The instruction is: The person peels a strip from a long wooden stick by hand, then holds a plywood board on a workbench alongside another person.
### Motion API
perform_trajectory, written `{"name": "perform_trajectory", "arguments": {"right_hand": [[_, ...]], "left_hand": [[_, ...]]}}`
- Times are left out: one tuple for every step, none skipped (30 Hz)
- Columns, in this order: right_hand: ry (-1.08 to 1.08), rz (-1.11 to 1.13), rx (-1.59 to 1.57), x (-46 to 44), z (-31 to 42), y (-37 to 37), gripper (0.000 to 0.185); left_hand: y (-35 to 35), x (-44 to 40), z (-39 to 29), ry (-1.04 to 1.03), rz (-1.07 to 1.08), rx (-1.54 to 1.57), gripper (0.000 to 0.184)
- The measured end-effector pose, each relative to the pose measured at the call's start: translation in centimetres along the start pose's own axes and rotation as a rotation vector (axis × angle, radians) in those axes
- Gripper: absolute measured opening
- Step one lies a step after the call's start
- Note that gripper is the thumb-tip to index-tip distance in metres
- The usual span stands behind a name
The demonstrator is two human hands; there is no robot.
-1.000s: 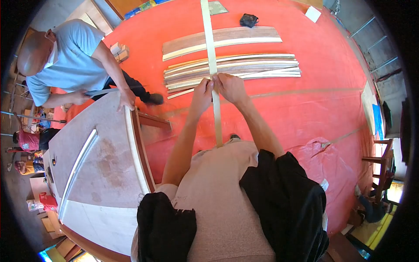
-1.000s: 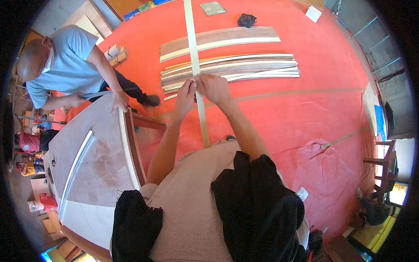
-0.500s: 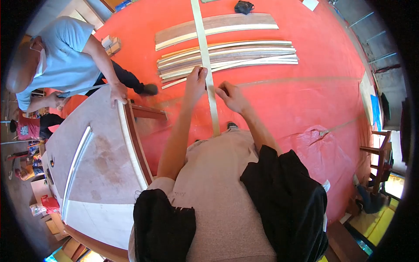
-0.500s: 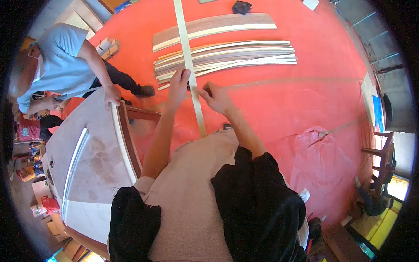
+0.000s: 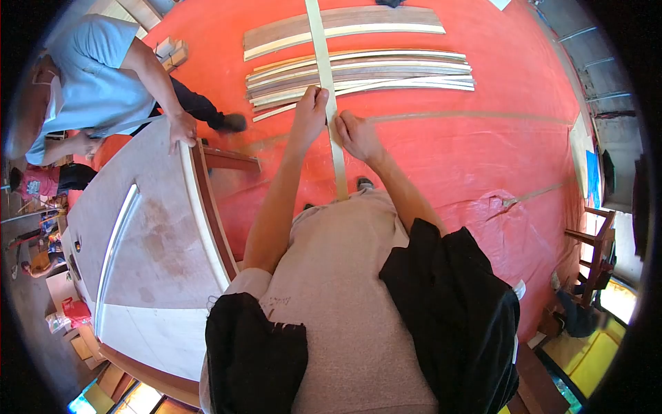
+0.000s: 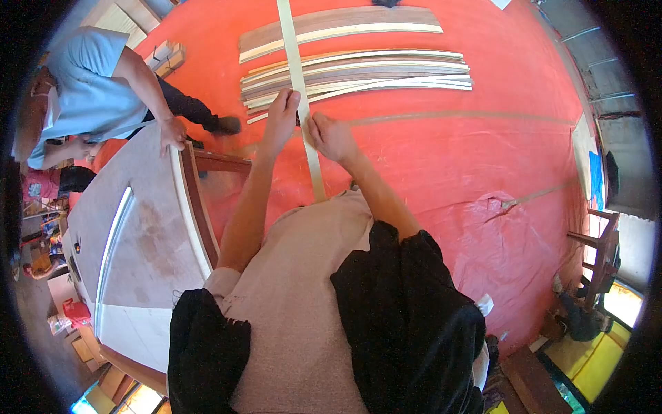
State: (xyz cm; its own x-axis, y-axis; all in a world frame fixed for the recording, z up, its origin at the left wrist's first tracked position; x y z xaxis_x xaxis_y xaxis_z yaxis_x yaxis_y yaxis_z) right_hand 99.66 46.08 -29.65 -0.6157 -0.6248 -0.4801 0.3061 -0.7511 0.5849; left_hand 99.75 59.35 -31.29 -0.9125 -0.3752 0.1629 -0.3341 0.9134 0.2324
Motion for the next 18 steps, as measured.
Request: {"name": "perform_trajectory", "arguments": {"right_hand": [[0.006, 0.004, -0.004, 0.0, -0.1, -0.1, 0.021], [0.012, 0.007, -0.008, 0.1, -0.3, -0.2, 0.020], [0.018, 0.010, -0.011, 0.2, -0.5, -0.2, 0.020], [0.035, 0.001, -0.015, 0.3, -0.7, -0.2, 0.020], [0.054, -0.008, -0.019, 0.5, -0.8, -0.3, 0.019], [0.074, -0.019, -0.023, 0.6, -1.0, -0.3, 0.019], [0.091, -0.011, -0.013, 1.0, -1.3, -0.5, 0.020], [0.106, -0.001, -0.003, 1.5, -1.2, -0.4, 0.020], [0.121, 0.009, 0.008, 2.0, -1.1, -0.3, 0.021], [0.013, 0.027, -0.053, 3.0, -1.9, -0.2, 0.021], [-0.097, 0.046, -0.112, 3.9, -2.2, 0.0, 0.022], [-0.207, 0.068, -0.172, 4.9, -2.5, -0.1, 0.022], [-0.203, 0.011, -0.209, 5.2, -2.2, 0.3, 0.020], [-0.200, -0.047, -0.246, 5.5, -1.8, 0.6, 0.019], [-0.197, -0.107, -0.283, 5.7, -1.6, 0.9, 0.018], [-0.225, -0.064, -0.278, 5.7, -1.5, 0.7, 0.019], [-0.254, -0.022, -0.271, 5.5, -1.3, 0.7, 0.020], [-0.281, 0.020, -0.265, 5.3, -1.1, 0.7, 0.021]], "left_hand": [[0.0, 0.1, -0.3, 0.009, 0.002, -0.001, 0.026], [0.0, 0.1, -0.2, 0.016, 0.005, -0.002, 0.026], [-0.2, -0.1, -0.1, 0.014, 0.019, 0.002, 0.026], [-0.4, -0.2, 0.1, 0.012, 0.033, 0.005, 0.027], [-0.5, -0.3, 0.2, 0.010, 0.046, 0.008, 0.027], [-0.4, -0.3, 0.2, 0.001, 0.025, -0.003, 0.028], [-0.6, -0.4, 0.2, -0.009, 0.003, -0.015, 0.029], [-0.6, -0.5, 0.2, -0.017, -0.019, -0.026, 0.030], [-0.6, -0.6, 0.3, -0.002, -0.016, -0.006, 0.030], [-0.7, -0.8, 0.5, 0.012, -0.011, 0.015, 0.030], [-0.7, -0.8, 0.4, 0.028, -0.007, 0.037, 0.030], [-0.7, -0.7, 0.2, 0.026, 0.001, 0.032, 0.029], [-0.6, -0.5, 0.0, 0.025, 0.010, 0.025, 0.028], [-0.5, -0.3, -0.1, 0.024, 0.019, 0.017, 0.027], [-0.4, -0.5, 0.2, 0.023, 0.012, 0.009, 0.027], [-0.3, -0.7, 0.4, 0.022, 0.007, 0.001, 0.027], [-0.3, -0.7, 0.2, 0.019, 0.002, -0.007, 0.027], [-0.5, -0.6, 0.1, 0.024, 0.011, 0.000, 0.027]]}}
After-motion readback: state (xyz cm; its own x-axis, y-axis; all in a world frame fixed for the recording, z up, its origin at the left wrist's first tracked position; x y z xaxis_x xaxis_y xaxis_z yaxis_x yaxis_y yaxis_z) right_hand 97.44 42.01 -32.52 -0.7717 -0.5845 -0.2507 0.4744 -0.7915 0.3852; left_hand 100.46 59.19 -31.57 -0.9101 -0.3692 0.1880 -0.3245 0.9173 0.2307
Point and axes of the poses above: each hand's wrist, its own x-axis away from the middle knuckle, its own y-axis out of the back of the hand, z = x × y, the point moved 9 cm from there along -x, towards the middle knuckle, and after that the axes turned 10 degrees about y, right-handed, at the moved point
